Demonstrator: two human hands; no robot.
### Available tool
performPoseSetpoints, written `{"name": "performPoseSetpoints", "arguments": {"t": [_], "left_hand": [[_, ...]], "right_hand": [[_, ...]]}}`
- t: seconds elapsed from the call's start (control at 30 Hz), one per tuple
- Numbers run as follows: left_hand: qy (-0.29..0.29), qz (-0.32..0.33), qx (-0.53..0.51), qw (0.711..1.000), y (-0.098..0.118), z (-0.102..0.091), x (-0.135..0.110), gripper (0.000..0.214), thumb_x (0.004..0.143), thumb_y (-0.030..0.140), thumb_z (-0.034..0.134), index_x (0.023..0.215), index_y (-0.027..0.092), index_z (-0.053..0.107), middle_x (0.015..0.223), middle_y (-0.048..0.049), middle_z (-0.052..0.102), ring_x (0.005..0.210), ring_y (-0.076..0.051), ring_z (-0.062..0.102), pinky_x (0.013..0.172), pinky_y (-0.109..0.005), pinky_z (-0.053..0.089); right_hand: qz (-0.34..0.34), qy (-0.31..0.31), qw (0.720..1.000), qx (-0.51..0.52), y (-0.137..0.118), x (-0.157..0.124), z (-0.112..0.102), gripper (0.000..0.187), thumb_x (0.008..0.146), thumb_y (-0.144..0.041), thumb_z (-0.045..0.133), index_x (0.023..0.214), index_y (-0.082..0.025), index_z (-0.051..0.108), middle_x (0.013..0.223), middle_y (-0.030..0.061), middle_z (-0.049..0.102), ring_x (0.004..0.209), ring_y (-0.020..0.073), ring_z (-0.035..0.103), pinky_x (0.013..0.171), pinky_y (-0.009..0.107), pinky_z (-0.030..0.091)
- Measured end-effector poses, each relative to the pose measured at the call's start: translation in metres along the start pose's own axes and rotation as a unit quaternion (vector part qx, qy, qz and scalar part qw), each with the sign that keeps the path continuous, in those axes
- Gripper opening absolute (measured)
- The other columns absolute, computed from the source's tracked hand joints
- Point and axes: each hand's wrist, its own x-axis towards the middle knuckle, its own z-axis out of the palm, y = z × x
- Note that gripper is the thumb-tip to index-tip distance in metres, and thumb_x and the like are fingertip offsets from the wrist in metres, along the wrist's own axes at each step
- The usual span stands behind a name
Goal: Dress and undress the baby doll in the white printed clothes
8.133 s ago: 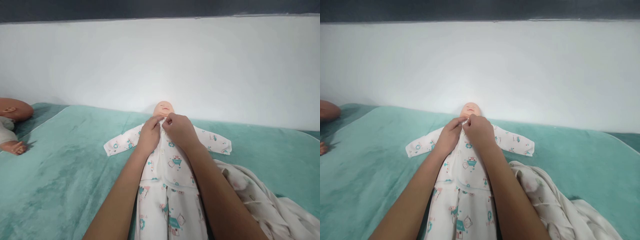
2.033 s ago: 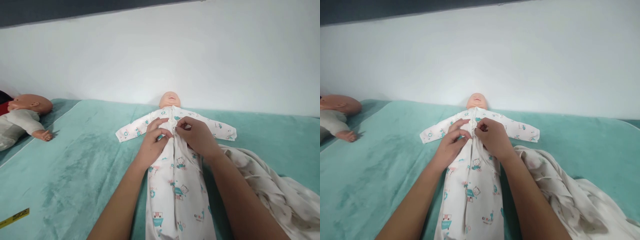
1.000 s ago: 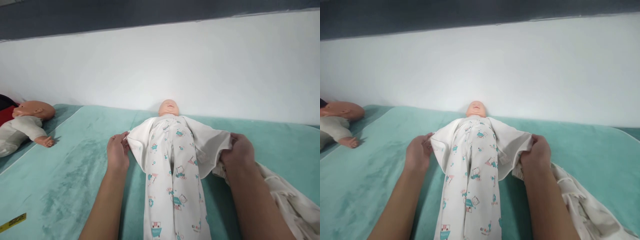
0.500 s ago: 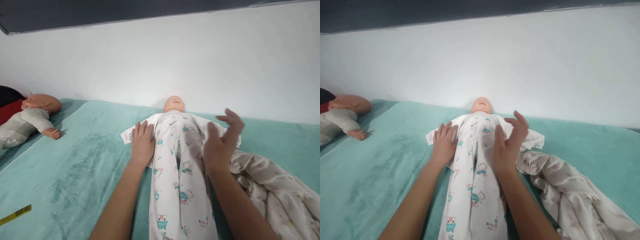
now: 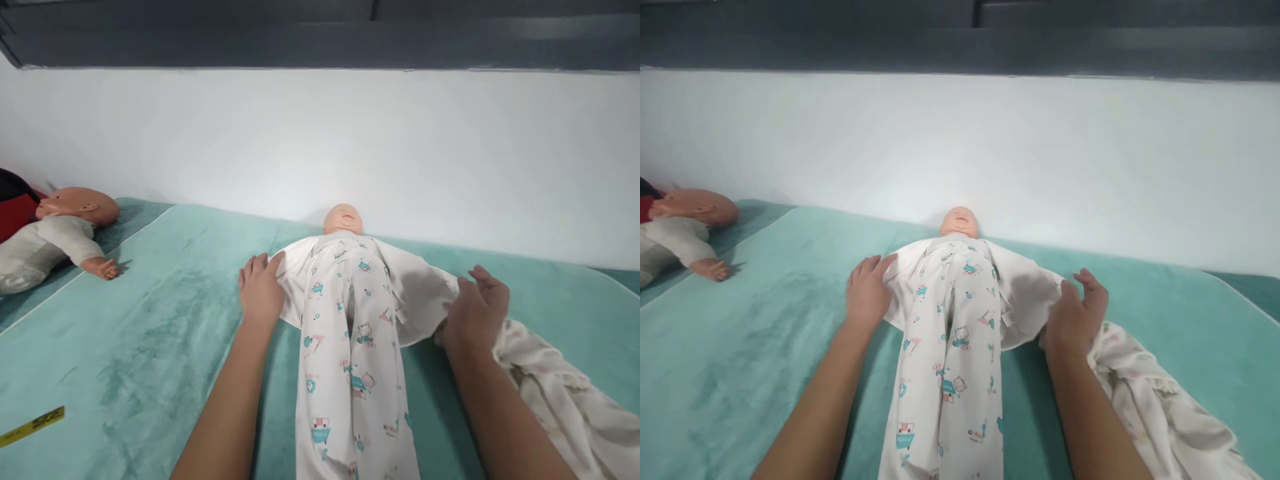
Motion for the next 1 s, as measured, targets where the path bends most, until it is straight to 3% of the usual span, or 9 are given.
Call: {"name": "performPoseSetpoints", "arguments": {"t": [0.13, 0.23, 0.33, 0.43, 0.5, 0.57, 0.7, 0.83, 1.0], "left_hand": [[0.007, -0.013, 0.007, 1.0, -0.004, -0.004, 0.002, 0.063, 0.077, 0.001, 0.042, 0.128, 0.033, 0.06, 0.137, -0.0103, 0.056, 0.138, -0.034, 0.04, 0.112, -0.07, 0.022], [0.048, -0.019, 0.013, 0.999, -0.001, -0.003, 0.004, 0.048, 0.081, 0.006, 0.044, 0.116, 0.031, 0.067, 0.133, -0.0096, 0.059, 0.139, -0.035, 0.038, 0.112, -0.076, 0.008], [0.069, 0.01, -0.009, 0.998, 0.012, 0.003, 0.008, 0.035, 0.09, 0.018, 0.042, 0.115, 0.024, 0.066, 0.129, -0.0133, 0.061, 0.136, -0.033, 0.043, 0.116, -0.07, 0.013], [0.053, 0.068, -0.023, 0.996, 0.029, 0.011, 0.014, 0.034, 0.093, 0.027, 0.043, 0.121, 0.018, 0.061, 0.13, -0.0163, 0.06, 0.132, -0.032, 0.046, 0.118, -0.062, 0.018], [0.03, 0.093, -0.023, 0.995, 0.038, 0.016, 0.02, 0.035, 0.093, 0.025, 0.043, 0.124, 0.017, 0.058, 0.129, -0.0163, 0.06, 0.129, -0.03, 0.049, 0.119, -0.058, 0.02], [0.007, 0.098, -0.01, 0.995, 0.043, 0.019, 0.027, 0.036, 0.093, 0.023, 0.041, 0.125, 0.017, 0.057, 0.128, -0.0155, 0.061, 0.125, -0.029, 0.052, 0.118, -0.057, 0.021], [-0.015, 0.075, 0.032, 0.997, 0.042, 0.021, 0.037, 0.033, 0.093, 0.023, 0.042, 0.121, 0.021, 0.059, 0.124, -0.0111, 0.064, 0.118, -0.029, 0.056, 0.112, -0.054, 0.031], [-0.023, 0.057, 0.035, 0.997, 0.033, 0.019, 0.042, 0.033, 0.089, 0.021, 0.044, 0.117, 0.022, 0.061, 0.12, -0.0086, 0.066, 0.111, -0.027, 0.06, 0.1, -0.043, 0.043], [-0.024, 0.027, -0.005, 0.999, 0.026, 0.021, 0.048, 0.036, 0.089, 0.022, 0.041, 0.119, 0.021, 0.061, 0.117, -0.0077, 0.068, 0.108, -0.025, 0.062, 0.09, -0.035, 0.047]], "right_hand": [[-0.008, 0.065, 0.996, -0.056, 0.001, 0.013, -0.023, 0.023, 0.076, -0.031, 0.055, 0.098, -0.025, 0.057, 0.133, 0.0082, 0.058, 0.126, 0.0255, 0.052, 0.104, 0.038, 0.038], [-0.044, 0.059, 0.992, -0.103, 0.001, 0.016, -0.025, 0.02, 0.076, -0.028, 0.056, 0.096, -0.026, 0.057, 0.131, 0.0099, 0.059, 0.123, 0.0254, 0.054, 0.103, 0.037, 0.04], [-0.169, -0.022, 0.969, -0.18, 0.001, 0.004, -0.012, 0.024, 0.079, -0.028, 0.052, 0.102, -0.022, 0.057, 0.129, 0.0123, 0.059, 0.125, 0.0288, 0.052, 0.111, 0.046, 0.033], [-0.283, -0.141, 0.905, -0.284, 0.004, -0.013, 0.005, 0.03, 0.08, -0.024, 0.049, 0.108, -0.019, 0.059, 0.129, 0.0109, 0.059, 0.124, 0.0308, 0.05, 0.115, 0.055, 0.023], [-0.313, -0.191, 0.872, -0.323, 0.006, -0.019, 0.011, 0.034, 0.08, -0.023, 0.05, 0.113, -0.019, 0.059, 0.135, 0.0114, 0.054, 0.126, 0.0308, 0.048, 0.112, 0.052, 0.029], [-0.325, -0.202, 0.861, -0.335, 0.008, -0.018, 0.013, 0.035, 0.08, -0.022, 0.051, 0.114, -0.017, 0.059, 0.138, 0.0122, 0.051, 0.126, 0.0305, 0.047, 0.108, 0.047, 0.037], [-0.325, -0.193, 0.868, -0.323, 0.01, -0.011, 0.007, 0.031, 0.083, -0.021, 0.047, 0.111, -0.019, 0.061, 0.134, 0.0098, 0.055, 0.122, 0.0292, 0.051, 0.106, 0.048, 0.039], [-0.352, -0.161, 0.892, -0.232, 0.001, -0.014, 0.002, 0.025, 0.086, -0.022, 0.047, 0.105, -0.02, 0.063, 0.121, 0.009, 0.063, 0.117, 0.0261, 0.056, 0.104, 0.045, 0.043], [-0.328, -0.211, 0.918, -0.073, -0.041, -0.039, 0.009, 0.022, 0.091, -0.024, 0.046, 0.104, -0.022, 0.063, 0.113, 0.0045, 0.067, 0.106, 0.0189, 0.062, 0.091, 0.034, 0.05]]}}
